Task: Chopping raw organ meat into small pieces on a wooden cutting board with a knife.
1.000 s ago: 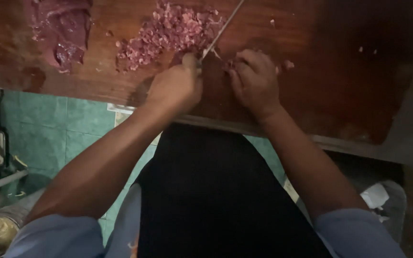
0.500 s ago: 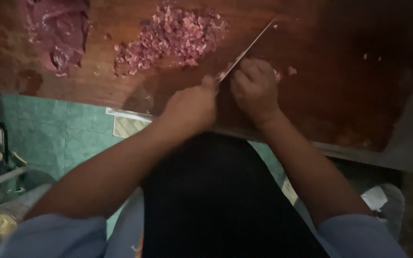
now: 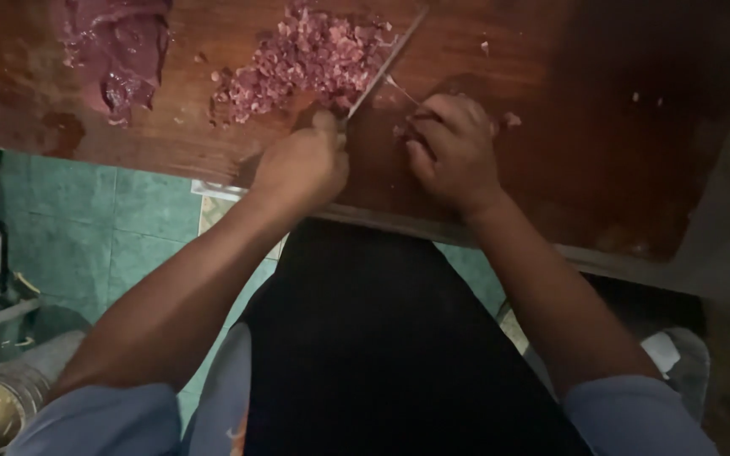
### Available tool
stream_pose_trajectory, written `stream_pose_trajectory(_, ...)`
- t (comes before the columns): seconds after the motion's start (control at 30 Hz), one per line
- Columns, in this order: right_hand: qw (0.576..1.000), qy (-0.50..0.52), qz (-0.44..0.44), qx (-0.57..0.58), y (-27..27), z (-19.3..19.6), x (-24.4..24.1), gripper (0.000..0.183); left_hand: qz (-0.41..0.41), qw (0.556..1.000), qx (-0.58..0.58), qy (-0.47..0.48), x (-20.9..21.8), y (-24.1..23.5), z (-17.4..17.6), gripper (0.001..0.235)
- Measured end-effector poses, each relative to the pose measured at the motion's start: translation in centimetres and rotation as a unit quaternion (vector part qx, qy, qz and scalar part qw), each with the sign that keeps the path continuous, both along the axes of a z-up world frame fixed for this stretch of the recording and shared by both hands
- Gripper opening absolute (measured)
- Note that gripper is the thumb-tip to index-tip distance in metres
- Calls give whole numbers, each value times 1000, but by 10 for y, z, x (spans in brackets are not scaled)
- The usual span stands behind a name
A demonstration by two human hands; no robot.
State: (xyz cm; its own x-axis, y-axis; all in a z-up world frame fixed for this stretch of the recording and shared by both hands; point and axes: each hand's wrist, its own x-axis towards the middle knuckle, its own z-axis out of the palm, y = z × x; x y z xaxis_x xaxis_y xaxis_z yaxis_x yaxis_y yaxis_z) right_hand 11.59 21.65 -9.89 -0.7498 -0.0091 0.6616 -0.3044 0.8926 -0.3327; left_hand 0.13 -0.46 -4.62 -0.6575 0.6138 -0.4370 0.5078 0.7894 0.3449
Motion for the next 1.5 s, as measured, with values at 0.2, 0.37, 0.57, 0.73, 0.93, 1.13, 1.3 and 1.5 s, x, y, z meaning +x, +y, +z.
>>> stream_pose_trajectory(0.2, 999, 16, -10, 35, -1, 3, -2, 9, -157, 921, 13, 356, 59, -14, -43, 37)
stream_pose_trajectory(0.37, 994, 12, -65, 91, -2, -13, 1, 11, -114, 993, -25, -8, 41, 2, 47, 28)
stream_pose_trajectory(0.57, 993, 1, -80, 92, -1, -35, 8, 12, -80, 993, -12, -92, 38, 38, 26, 32)
stream_pose_trajectory(0.73, 961, -42, -175, 212, -6, -28, 8, 20, -54, 987, -36, -147, 34, 30, 52, 40)
stream_pose_trajectory(0.93, 970, 22, -50, 239, 3, -6, -1, 27, -70, 993, -11, -90, 28, 68, 26, 40)
stream_pose_trajectory(1.13, 991, -7, -88, 104, 0, -19, 5, 5, -23, 994, -22, -105, 24, 47, 11, 56)
stream_pose_trajectory(1.3, 996, 14, -72, 54, 0, -17, 5, 10, 52, 990, 97, -91, 9, 35, 36, 43)
stream_pose_trajectory(1.5, 999, 10, -46, 7, 4, -2, 3, 10, -7, 999, 18, -35, 18, 16, 41, 36)
